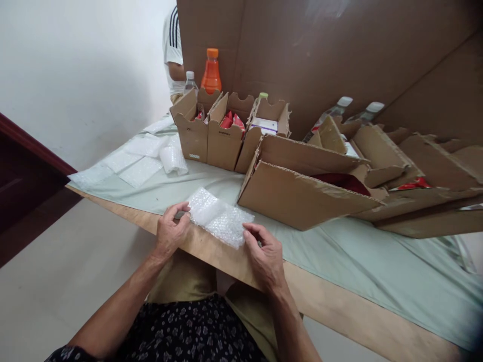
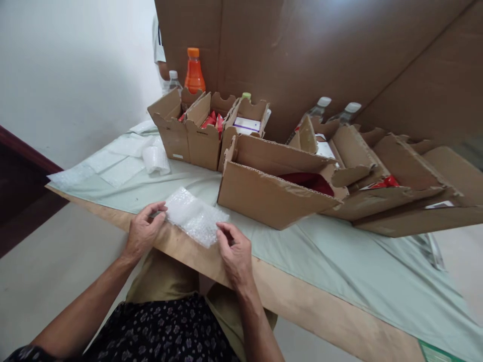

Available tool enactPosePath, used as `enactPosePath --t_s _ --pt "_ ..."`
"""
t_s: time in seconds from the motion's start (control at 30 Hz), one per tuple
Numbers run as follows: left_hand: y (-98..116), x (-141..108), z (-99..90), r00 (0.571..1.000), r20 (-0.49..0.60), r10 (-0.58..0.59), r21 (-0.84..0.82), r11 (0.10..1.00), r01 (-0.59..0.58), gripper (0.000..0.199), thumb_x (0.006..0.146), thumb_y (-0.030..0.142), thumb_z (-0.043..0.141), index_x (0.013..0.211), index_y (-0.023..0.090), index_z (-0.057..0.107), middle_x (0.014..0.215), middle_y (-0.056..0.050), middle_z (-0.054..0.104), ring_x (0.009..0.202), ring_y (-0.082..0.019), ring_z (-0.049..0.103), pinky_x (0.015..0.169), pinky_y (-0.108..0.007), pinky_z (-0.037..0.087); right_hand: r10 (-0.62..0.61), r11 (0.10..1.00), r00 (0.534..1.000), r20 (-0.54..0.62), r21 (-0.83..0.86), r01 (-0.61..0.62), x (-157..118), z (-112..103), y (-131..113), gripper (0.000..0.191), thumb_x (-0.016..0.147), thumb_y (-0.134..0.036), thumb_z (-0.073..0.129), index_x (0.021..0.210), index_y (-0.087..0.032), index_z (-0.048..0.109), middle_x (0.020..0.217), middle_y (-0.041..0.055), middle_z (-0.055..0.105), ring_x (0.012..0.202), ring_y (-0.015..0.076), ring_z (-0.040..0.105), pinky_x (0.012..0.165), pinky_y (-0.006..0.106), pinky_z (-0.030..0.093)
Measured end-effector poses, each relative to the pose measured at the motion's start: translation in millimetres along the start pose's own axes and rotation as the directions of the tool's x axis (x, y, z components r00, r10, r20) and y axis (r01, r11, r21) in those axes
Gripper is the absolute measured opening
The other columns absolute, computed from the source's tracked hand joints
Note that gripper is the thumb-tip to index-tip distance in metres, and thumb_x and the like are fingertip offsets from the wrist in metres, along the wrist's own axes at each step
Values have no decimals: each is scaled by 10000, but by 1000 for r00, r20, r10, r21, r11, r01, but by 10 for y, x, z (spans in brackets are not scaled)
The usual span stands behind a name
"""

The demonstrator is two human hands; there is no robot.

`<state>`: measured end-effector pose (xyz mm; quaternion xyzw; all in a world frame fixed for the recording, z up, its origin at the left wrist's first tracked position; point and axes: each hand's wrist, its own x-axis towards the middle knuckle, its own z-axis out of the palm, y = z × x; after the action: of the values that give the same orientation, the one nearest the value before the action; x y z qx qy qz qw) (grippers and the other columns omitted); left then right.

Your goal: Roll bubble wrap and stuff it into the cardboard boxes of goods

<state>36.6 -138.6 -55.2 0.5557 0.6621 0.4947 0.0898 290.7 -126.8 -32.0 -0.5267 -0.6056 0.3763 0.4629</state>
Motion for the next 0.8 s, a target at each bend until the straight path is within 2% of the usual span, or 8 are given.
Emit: enactPosePath --t_s 0.07,0.17,0.23,0.33,0.43,0.53,0.67,0.8 --pt "41 -27 27 999 49 23 7 1000 -23 311 912 340 629 1165 184 719 982 -59 799 937 -240 743 909 -400 579 31 999 1000 1 22 -31 -60 -45 29 260 886 -391 665 1002 -193 785 958 75 808 838 206 753 762 315 610" --pt "123 -102 137 978 153 143 100 982 -159 353 865 331 700 1195 208 712 1017 -56 789 1001 -271 715 963 -452 518 2 999 999 32 52 -4 -123 -40 14 234 886 -368 655 979 -198 787 934 68 807 834 204 760 762 308 614" --pt "170 -138 210 960 194 201 160 959 -233 271 878 275 680 1138 219 731 970 -50 780 986 -276 700 953 -466 487 -49 997 997 54 69 45 -158 -25 -30 208 893 -341 644 961 -206 788 906 56 802 820 192 757 756 291 608" --pt "209 -147 252 951 207 230 170 949 -266 169 923 227 612 1025 224 747 876 -38 762 922 -262 688 943 -470 464 -99 993 992 73 67 94 -205 -32 -94 183 903 -312 641 949 -213 788 866 41 792 785 173 744 737 270 593" --pt "228 -154 217 936 238 259 130 947 -295 138 934 291 641 1006 224 737 953 -48 773 951 -260 687 989 -481 456 -88 994 993 75 77 82 -241 -55 -115 166 903 -296 647 947 -214 784 867 36 793 790 169 745 737 260 589" --pt "258 -204 182 915 293 277 136 935 -327 193 902 355 707 1035 216 727 1066 -75 763 1061 -292 676 1080 -528 412 -65 992 994 90 117 55 -264 -38 -108 164 906 -292 646 954 -214 782 889 36 799 812 169 753 746 254 593" --pt "303 -264 208 922 306 236 192 933 -303 134 922 259 629 1000 229 733 1054 -81 748 1082 -303 661 1130 -579 360 -60 989 992 114 142 44 -278 36 -106 161 903 -285 645 950 -215 781 897 35 800 820 166 755 763 252 593" --pt "288 -210 223 958 249 141 62 985 -161 159 905 254 575 857 240 726 983 -70 762 1028 -285 669 1134 -567 380 -38 992 993 110 125 24 -288 18 -92 167 901 -301 643 936 -214 781 891 38 797 816 170 752 764 258 596"
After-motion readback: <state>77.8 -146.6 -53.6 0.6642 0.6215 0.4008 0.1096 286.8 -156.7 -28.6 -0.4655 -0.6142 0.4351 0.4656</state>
